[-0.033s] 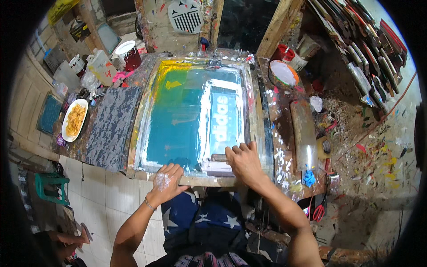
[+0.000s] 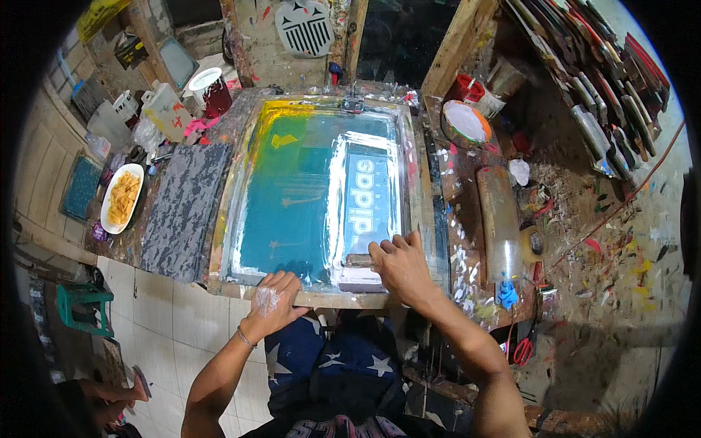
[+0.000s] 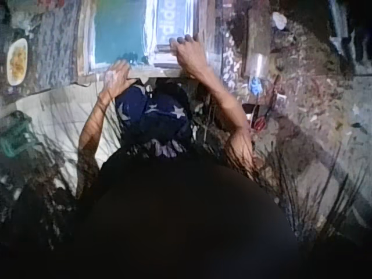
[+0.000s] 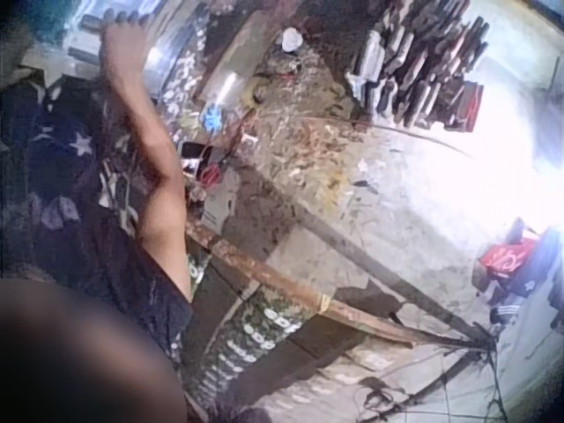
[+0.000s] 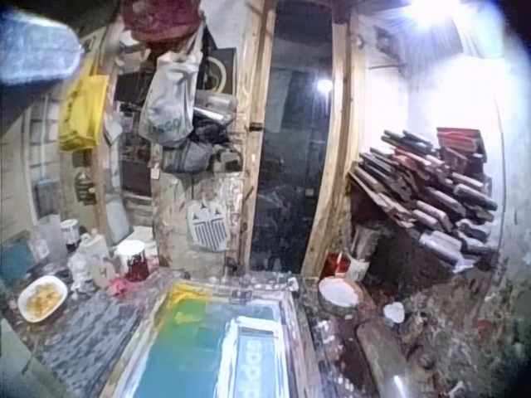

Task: The person performs screen printing by repeatedly applying white ink with a squeegee onto a screen and pulling it through to print the Adidas logo onto fabric. The printed fabric is removed and placed aside after each pass.

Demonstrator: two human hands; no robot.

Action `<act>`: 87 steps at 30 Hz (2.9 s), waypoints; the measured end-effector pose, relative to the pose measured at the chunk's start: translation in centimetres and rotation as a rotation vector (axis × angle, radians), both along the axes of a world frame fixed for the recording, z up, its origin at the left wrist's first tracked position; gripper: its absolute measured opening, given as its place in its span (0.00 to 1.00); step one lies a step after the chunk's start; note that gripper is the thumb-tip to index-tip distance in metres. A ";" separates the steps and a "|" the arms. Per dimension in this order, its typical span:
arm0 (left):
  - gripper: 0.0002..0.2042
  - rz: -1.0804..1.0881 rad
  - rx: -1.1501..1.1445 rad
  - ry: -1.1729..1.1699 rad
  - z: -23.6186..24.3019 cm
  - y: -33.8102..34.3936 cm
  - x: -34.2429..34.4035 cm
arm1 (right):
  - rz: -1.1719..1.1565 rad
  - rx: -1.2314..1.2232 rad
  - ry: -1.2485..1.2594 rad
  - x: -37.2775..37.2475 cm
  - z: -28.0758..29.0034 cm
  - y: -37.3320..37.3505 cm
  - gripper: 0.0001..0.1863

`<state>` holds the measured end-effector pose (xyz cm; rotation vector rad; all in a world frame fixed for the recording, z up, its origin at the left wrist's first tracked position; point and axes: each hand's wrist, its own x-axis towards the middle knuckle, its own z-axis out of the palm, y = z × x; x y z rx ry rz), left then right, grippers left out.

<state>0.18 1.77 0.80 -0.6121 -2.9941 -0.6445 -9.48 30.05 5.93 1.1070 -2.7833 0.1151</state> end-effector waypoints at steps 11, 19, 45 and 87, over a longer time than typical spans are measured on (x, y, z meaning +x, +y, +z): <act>0.23 -0.020 0.053 -0.005 -0.7 -0.5 -0.4 | -0.067 -0.015 0.173 -24.7 -1.3 -0.9 0.16; 0.23 -0.029 0.051 -0.004 -0.6 -0.5 -0.2 | -0.177 0.017 -0.001 -19.1 -2.0 -0.3 0.11; 0.23 0.000 0.053 0.082 -0.5 -0.1 0.2 | -0.103 0.008 -0.023 0.8 -0.1 0.0 0.09; 0.23 0.020 0.044 0.058 -0.5 0.0 0.3 | 0.032 -0.121 0.014 0.6 0.2 -0.5 0.07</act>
